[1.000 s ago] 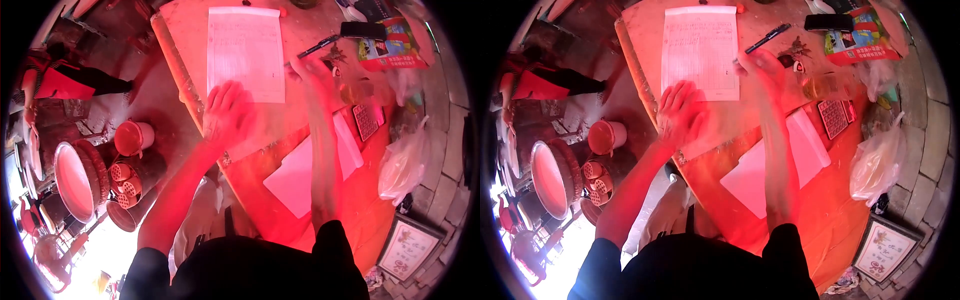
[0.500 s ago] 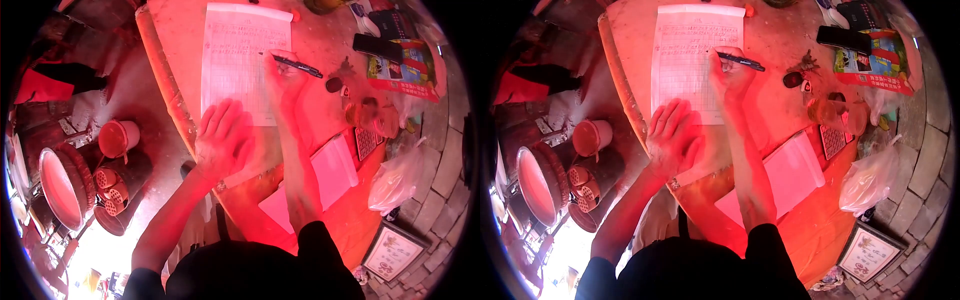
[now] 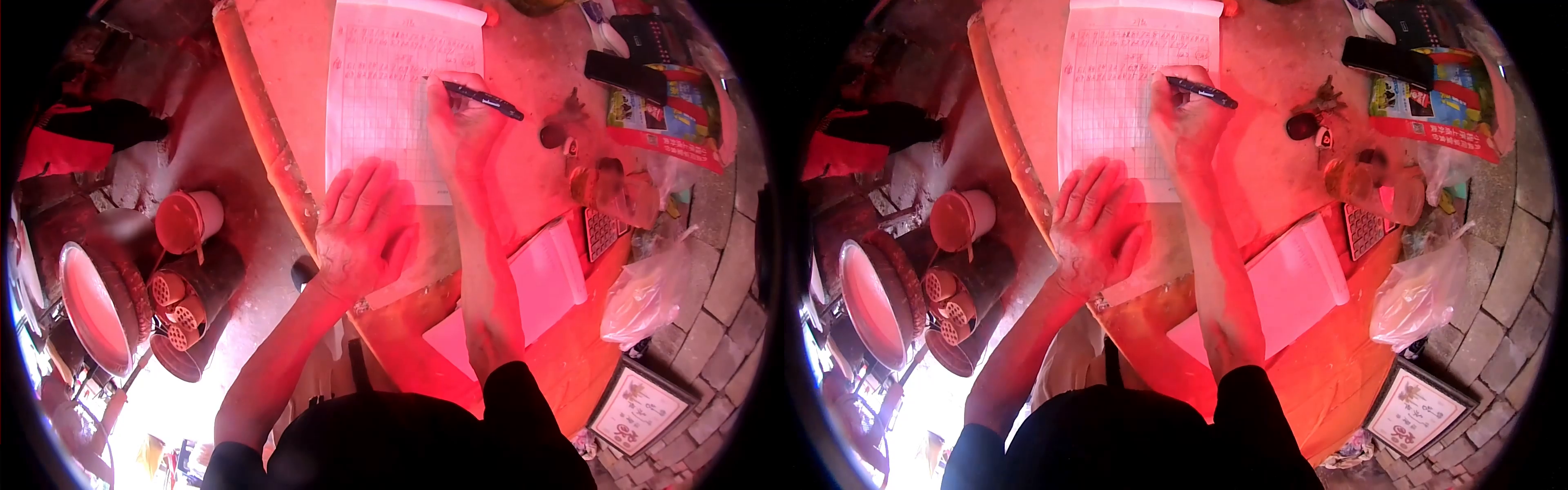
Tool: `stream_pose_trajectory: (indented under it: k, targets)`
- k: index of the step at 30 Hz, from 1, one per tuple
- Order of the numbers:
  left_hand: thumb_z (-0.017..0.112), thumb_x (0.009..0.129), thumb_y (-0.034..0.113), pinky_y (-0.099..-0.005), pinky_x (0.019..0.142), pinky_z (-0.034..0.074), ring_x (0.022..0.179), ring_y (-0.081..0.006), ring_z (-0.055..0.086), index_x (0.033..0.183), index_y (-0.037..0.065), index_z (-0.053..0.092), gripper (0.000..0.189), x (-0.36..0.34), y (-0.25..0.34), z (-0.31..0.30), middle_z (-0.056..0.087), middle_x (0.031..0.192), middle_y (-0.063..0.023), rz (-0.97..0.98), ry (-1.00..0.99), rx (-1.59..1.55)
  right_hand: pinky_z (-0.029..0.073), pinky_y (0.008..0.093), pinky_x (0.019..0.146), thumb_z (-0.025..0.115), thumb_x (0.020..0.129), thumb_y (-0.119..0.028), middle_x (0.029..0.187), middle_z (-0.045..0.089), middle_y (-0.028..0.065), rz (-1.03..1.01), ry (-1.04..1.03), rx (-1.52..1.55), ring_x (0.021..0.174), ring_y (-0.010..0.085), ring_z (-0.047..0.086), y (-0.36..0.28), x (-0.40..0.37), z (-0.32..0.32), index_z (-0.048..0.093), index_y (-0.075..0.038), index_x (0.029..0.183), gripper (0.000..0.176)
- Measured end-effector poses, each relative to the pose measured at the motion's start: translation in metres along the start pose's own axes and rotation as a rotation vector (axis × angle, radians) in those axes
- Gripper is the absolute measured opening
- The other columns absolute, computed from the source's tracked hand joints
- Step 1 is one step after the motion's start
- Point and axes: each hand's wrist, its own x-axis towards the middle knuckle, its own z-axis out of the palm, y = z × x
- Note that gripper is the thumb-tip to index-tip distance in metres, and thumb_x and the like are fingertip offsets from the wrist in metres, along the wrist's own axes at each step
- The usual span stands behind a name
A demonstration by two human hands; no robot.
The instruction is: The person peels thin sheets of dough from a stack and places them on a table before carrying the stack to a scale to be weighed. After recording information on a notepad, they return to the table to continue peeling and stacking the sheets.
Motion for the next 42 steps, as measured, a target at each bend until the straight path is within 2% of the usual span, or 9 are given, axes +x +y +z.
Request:
stream_pose_trajectory:
  k: [8, 17, 20, 23, 32, 35, 42]
  targets:
    - [0.069, 0.073, 0.02, -0.0483, 0.108, 0.033, 0.126, -0.034, 0.049, 0.109, -0.001, 0.066, 0.041, 0.0, -0.001, 0.001, 0.056, 0.13, -0.0169, 0.0, 0.011, 0.001, 0.041, 0.0195, 0.06, 0.067, 0.08, 0.005, 0.071, 0.054, -0.0046, -0.055, 0.0, -0.044, 0.065, 0.0032, 0.049, 0.006, 0.002, -0.003, 0.061, -0.001, 0.081, 0.009]
    - [0.069, 0.073, 0.02, -0.0485, 0.108, 0.033, 0.126, -0.0339, 0.049, 0.108, 0.0, 0.066, 0.041, -0.001, 0.0, 0.002, 0.056, 0.13, -0.0166, -0.011, 0.012, 0.0, 0.045, 0.02, 0.064, 0.069, 0.08, 0.004, 0.074, 0.06, -0.0022, 0.023, 0.005, 0.007, 0.067, 0.0038, 0.054, -0.001, 0.0, -0.005, 0.062, 0.0, 0.084, 0.009]
    - [0.069, 0.073, 0.02, -0.0485, 0.108, 0.033, 0.126, -0.0339, 0.049, 0.108, 0.0, 0.067, 0.04, 0.0, 0.001, 0.002, 0.056, 0.131, -0.0165, -0.018, 0.011, -0.003, 0.046, 0.0201, 0.071, 0.068, 0.083, 0.004, 0.082, 0.065, 0.0, 0.028, 0.044, 0.043, 0.074, 0.0053, 0.058, -0.002, -0.002, -0.005, 0.065, 0.0, 0.087, 0.006]
    - [0.07, 0.072, 0.02, -0.0486, 0.108, 0.033, 0.127, -0.0339, 0.049, 0.107, 0.0, 0.067, 0.04, 0.0, 0.001, 0.002, 0.056, 0.131, -0.0164, -0.017, 0.011, 0.0, 0.046, 0.0198, 0.071, 0.068, 0.083, 0.004, 0.083, 0.065, -0.0004, -0.019, 0.03, 0.093, 0.074, 0.0051, 0.057, -0.004, 0.002, -0.004, 0.065, 0.0, 0.086, 0.006]
    - [0.07, 0.072, 0.019, -0.049, 0.108, 0.034, 0.126, -0.034, 0.049, 0.106, 0.0, 0.067, 0.039, 0.001, 0.0, 0.002, 0.056, 0.13, -0.0168, -0.014, 0.007, 0.004, 0.046, 0.0198, 0.071, 0.069, 0.082, 0.003, 0.081, 0.064, -0.0006, -0.026, 0.028, -0.024, 0.073, 0.0049, 0.057, 0.004, 0.001, -0.006, 0.065, 0.001, 0.087, 0.006]
    - [0.069, 0.072, 0.019, -0.0493, 0.107, 0.034, 0.126, -0.0344, 0.049, 0.107, 0.0, 0.067, 0.04, 0.0, -0.001, 0.003, 0.056, 0.13, -0.0172, -0.003, -0.001, 0.009, 0.039, 0.0188, 0.059, 0.066, 0.079, 0.005, 0.069, 0.052, -0.0053, 0.016, 0.051, -0.012, 0.064, 0.0026, 0.045, -0.005, 0.002, -0.001, 0.062, 0.001, 0.08, 0.007]
    - [0.069, 0.072, 0.019, -0.0496, 0.106, 0.035, 0.124, -0.0359, 0.05, 0.105, 0.0, 0.067, 0.038, 0.001, 0.0, 0.002, 0.057, 0.128, -0.0176, 0.002, 0.015, 0.013, 0.042, 0.019, 0.061, 0.068, 0.078, 0.004, 0.07, 0.056, -0.004, 0.001, 0.05, -0.06, 0.065, 0.003, 0.05, -0.001, 0.002, -0.004, 0.062, 0.001, 0.081, 0.007]
